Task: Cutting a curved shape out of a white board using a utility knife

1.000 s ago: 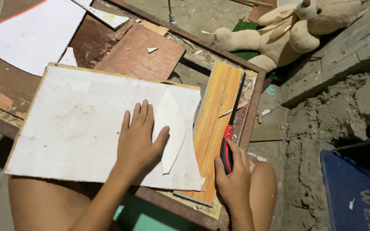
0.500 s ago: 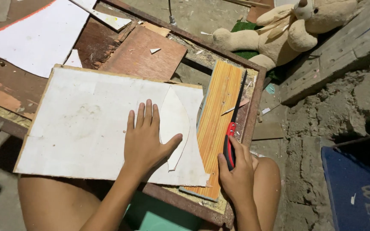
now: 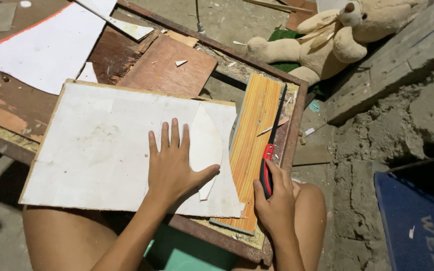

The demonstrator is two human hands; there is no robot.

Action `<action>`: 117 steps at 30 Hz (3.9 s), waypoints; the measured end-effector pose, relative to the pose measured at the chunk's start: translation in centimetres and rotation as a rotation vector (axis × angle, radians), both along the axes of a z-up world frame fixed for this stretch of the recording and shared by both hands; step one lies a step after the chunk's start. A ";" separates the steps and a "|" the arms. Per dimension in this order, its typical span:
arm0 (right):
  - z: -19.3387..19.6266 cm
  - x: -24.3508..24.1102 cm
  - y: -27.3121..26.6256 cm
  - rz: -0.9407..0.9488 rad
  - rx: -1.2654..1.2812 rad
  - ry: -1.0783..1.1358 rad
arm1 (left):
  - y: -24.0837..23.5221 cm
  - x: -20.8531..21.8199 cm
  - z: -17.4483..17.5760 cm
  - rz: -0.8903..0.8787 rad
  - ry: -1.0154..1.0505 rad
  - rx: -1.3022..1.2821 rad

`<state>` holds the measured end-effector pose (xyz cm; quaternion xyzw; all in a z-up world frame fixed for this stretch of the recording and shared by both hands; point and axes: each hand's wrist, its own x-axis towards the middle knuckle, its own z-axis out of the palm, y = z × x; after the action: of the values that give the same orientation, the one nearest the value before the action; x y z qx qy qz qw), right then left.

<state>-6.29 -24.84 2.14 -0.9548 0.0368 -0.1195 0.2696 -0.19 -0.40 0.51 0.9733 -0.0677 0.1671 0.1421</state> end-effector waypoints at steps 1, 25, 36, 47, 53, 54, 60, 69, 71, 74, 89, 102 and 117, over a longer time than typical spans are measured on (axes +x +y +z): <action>-0.1 -0.1 -0.1 -0.007 0.002 0.000 | 0.0 0.0 0.1 -0.007 0.000 0.002; -0.2 0.0 -0.3 0.018 -0.002 -0.028 | 0.1 2.0 -0.6 -0.267 -0.024 0.008; 0.0 -0.3 -0.1 0.010 0.006 0.018 | 0.0 3.1 -0.9 -0.257 -0.011 0.067; 0.2 -0.2 0.0 0.007 0.015 0.014 | 0.2 2.3 -0.6 -0.257 -0.010 -0.018; 0.2 -0.2 0.0 0.004 0.014 0.019 | 0.1 2.3 -0.3 -0.254 0.012 -0.040; 0.0 -0.2 -0.1 0.008 0.009 0.011 | 0.1 2.2 -0.2 -0.250 0.016 -0.041; 0.6 -0.2 0.2 -0.003 0.017 0.033 | -1.7 2.3 1.1 -0.175 0.079 -0.048; -0.2 -0.1 -0.3 0.014 0.017 -0.009 | -3.9 4.1 3.7 -0.051 0.430 -0.207; -0.2 -0.1 -0.4 0.014 0.023 -0.007 | -3.1 3.5 6.6 -0.069 0.414 -0.368; 0.0 -0.2 -0.3 0.014 0.031 0.000 | -0.9 3.6 7.7 -0.053 0.377 -0.664; -0.1 -0.1 -0.3 0.025 0.006 -0.012 | 3.3 0.9 4.7 -0.060 0.353 -0.460; -0.2 -0.1 -0.3 0.020 0.011 -0.010 | 5.7 2.4 0.8 -0.416 0.393 -0.142; -0.6 -0.1 -0.4 0.027 0.015 -0.046 | 4.9 1.8 1.5 -0.592 0.085 -0.134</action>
<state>-6.34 -25.28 1.51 -0.9501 0.0186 -0.1377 0.2792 1.61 4.50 2.00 0.9058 -0.3311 0.0815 0.2514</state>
